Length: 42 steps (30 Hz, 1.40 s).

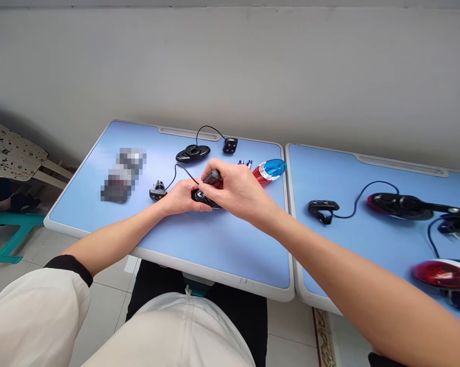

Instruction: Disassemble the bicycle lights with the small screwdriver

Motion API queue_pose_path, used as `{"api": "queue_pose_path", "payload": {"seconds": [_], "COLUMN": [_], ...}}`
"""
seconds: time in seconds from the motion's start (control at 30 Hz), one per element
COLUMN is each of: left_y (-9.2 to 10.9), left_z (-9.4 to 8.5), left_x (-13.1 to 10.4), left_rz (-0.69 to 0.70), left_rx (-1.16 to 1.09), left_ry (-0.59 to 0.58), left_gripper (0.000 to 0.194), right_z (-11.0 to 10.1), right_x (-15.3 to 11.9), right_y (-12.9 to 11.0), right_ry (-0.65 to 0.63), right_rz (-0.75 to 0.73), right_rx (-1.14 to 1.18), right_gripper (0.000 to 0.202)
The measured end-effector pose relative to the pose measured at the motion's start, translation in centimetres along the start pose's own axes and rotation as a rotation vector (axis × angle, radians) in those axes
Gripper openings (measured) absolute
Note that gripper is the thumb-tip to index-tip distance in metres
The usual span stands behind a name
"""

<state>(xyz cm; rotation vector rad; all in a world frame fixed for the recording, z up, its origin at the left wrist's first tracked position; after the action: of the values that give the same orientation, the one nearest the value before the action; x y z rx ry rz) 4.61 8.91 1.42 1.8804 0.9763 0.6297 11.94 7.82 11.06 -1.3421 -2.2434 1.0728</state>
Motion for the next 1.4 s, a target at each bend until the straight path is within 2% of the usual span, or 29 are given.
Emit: {"api": "queue_pose_path", "payload": {"seconds": [0.23, 0.5, 0.67, 0.77, 0.83, 0.97, 1.07, 1.17, 1.27, 1.4], "left_y": [0.3, -0.4, 0.2, -0.4, -0.7, -0.7, -0.1, 0.2, -0.3, -0.9], "left_z": [0.0, 0.3, 0.0, 0.3, 0.5, 0.4, 0.1, -0.4, -0.1, 0.4], "left_x": [0.1, 0.2, 0.1, 0.1, 0.1, 0.1, 0.2, 0.2, 0.3, 0.2], "left_rz": [0.013, -0.022, 0.043, -0.026, -0.070, -0.076, -0.024, 0.015, -0.024, -0.088], "left_rx": [0.041, 0.011, -0.080, -0.053, -0.042, -0.039, -0.042, -0.033, -0.031, -0.024], "left_ry": [-0.010, -0.044, -0.012, -0.042, -0.063, -0.061, -0.034, 0.020, -0.007, -0.062], "left_gripper": [0.027, 0.030, 0.053, 0.034, 0.030, 0.031, 0.040, 0.056, 0.046, 0.029], "right_z": [0.1, 0.6, 1.4, 1.0, 0.7, 1.6, 2.3, 2.0, 1.5, 1.9], "right_x": [0.9, 1.9, 2.7, 3.2, 3.4, 3.6, 3.4, 3.4, 3.3, 2.9], "right_y": [-0.2, -0.8, -1.8, -1.4, -1.3, -1.7, -2.5, -2.8, -2.6, -3.1], "right_ry": [-0.040, -0.125, -0.141, -0.087, -0.081, -0.235, -0.307, -0.224, -0.160, -0.246], "right_rz": [0.013, 0.024, 0.009, 0.073, 0.075, -0.017, -0.063, -0.032, 0.012, -0.087], "right_rx": [-0.034, -0.103, -0.226, -0.293, -0.290, -0.255, -0.288, -0.448, -0.517, -0.467], "right_gripper": [0.005, 0.004, 0.019, 0.015, 0.011, 0.013, 0.008, 0.019, 0.015, 0.010]}}
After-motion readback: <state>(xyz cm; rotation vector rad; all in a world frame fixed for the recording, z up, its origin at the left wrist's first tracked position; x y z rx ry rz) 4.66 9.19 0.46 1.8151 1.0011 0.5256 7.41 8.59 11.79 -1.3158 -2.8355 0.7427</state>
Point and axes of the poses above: each hand's wrist, its own x-axis towards the middle knuckle, its own z-axis out of the palm, y = z × x, the point moved 10 cm from there along x, towards the middle knuckle, and after that the axes turned 8 degrees about -y, right-handed, at the moved point
